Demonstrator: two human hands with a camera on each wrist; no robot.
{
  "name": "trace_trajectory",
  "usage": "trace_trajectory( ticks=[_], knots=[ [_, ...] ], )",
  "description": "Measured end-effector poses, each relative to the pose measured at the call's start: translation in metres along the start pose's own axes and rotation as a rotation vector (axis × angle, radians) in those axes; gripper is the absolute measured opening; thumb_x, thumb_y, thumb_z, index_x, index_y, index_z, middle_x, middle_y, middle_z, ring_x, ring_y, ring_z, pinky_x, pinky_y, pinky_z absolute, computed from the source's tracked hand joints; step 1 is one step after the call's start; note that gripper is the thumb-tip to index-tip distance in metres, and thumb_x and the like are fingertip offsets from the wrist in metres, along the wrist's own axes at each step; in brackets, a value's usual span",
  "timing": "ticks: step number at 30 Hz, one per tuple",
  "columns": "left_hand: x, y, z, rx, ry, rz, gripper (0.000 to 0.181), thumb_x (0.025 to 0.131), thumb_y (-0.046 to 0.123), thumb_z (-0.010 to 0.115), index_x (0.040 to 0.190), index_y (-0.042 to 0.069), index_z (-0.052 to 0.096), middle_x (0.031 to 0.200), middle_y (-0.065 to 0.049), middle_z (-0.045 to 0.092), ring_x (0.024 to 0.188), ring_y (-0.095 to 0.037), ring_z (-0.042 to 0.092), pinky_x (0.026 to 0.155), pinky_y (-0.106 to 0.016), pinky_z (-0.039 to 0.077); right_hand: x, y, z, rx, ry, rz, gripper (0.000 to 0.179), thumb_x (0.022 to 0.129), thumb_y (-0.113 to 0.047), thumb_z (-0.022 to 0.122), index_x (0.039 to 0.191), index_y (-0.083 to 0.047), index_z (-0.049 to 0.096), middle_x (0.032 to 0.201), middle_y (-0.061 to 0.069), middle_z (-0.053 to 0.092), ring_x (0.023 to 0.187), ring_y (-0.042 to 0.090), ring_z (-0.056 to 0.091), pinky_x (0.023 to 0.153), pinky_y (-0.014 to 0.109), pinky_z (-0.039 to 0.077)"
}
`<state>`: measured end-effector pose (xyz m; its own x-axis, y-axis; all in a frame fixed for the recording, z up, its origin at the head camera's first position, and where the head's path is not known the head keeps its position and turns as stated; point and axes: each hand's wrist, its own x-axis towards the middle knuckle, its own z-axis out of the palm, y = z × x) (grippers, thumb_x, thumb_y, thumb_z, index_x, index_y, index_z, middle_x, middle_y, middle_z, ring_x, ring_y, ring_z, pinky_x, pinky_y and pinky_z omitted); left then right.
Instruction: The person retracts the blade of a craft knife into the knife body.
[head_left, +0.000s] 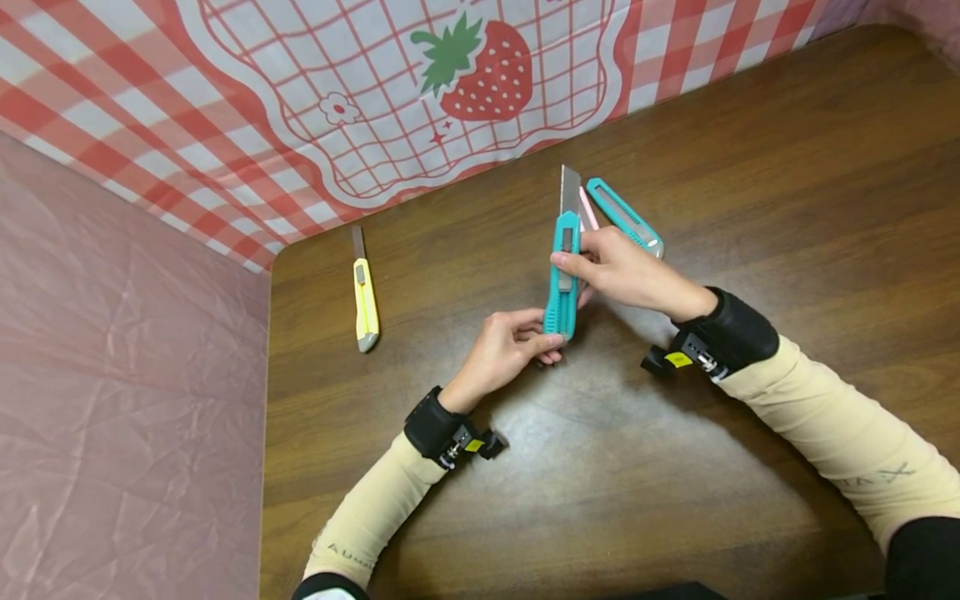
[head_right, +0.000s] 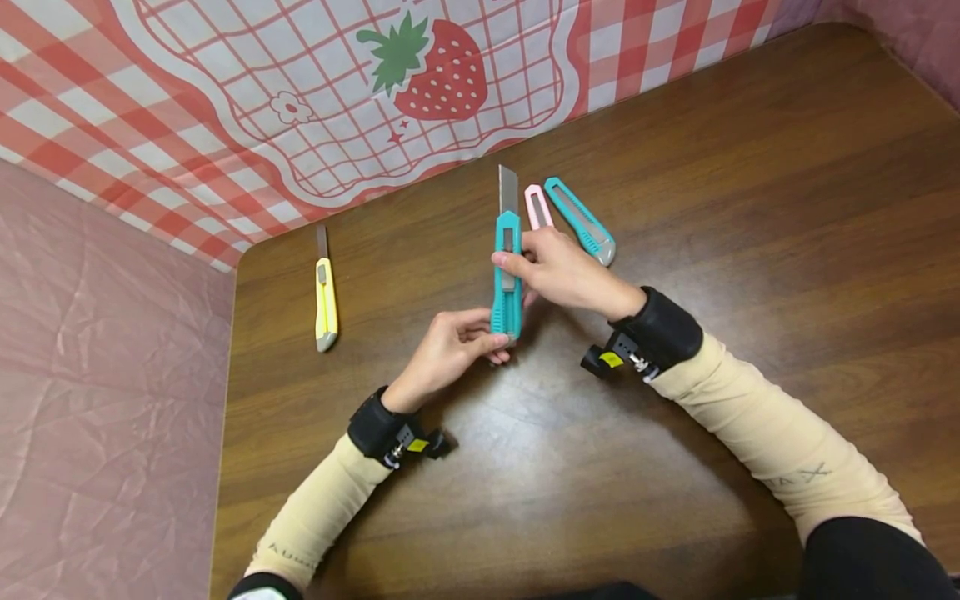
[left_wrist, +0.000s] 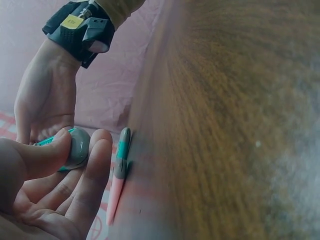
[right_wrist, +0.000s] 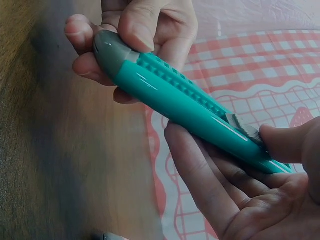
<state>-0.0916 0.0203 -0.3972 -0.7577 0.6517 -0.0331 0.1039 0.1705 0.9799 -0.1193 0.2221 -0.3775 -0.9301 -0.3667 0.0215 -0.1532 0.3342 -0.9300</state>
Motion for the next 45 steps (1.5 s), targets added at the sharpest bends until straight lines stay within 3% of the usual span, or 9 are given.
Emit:
trace_trajectory(
  ticks=[16, 29, 45],
  knots=[
    [-0.0001, 0.0014, -0.0003, -0.001, 0.008, 0.014, 0.02, 0.085, -0.008, 0.06, 0.104, -0.015, 0.059, 0.085, -0.035, 0.063, 0.069, -0.04, 0.063, 0.063, -0.056, 0.057, 0.001, 0.0011, -0.0012, 0.021, -0.058, -0.055, 0.026, 0.099, -0.016, 0.047, 0.088, 0.005, 0.058, 0.075, 0.016, 0.068, 0.061, 0.022, 0.065, 0.057, 0.041, 0.06],
    [0.0001, -0.0017, 0.0014, -0.013, 0.013, -0.007, 0.02, 0.085, -0.007, 0.061, 0.104, -0.013, 0.06, 0.083, -0.033, 0.064, 0.068, -0.036, 0.064, 0.062, -0.055, 0.057, 0.0003, 0.0006, -0.0012, -0.072, -0.009, -0.098, 0.019, 0.095, -0.012, 0.053, 0.086, 0.002, 0.061, 0.071, 0.011, 0.067, 0.059, 0.027, 0.063, 0.053, 0.037, 0.058],
    [-0.0004, -0.0027, 0.0023, -0.005, -0.001, -0.017, 0.02, 0.085, -0.007, 0.061, 0.104, -0.014, 0.06, 0.085, -0.033, 0.064, 0.068, -0.035, 0.064, 0.063, -0.055, 0.057, -0.0016, 0.0026, -0.0004, -0.055, -0.025, -0.106, 0.017, 0.094, -0.011, 0.055, 0.084, 0.002, 0.061, 0.069, 0.011, 0.066, 0.059, 0.028, 0.063, 0.053, 0.037, 0.058]
  ],
)
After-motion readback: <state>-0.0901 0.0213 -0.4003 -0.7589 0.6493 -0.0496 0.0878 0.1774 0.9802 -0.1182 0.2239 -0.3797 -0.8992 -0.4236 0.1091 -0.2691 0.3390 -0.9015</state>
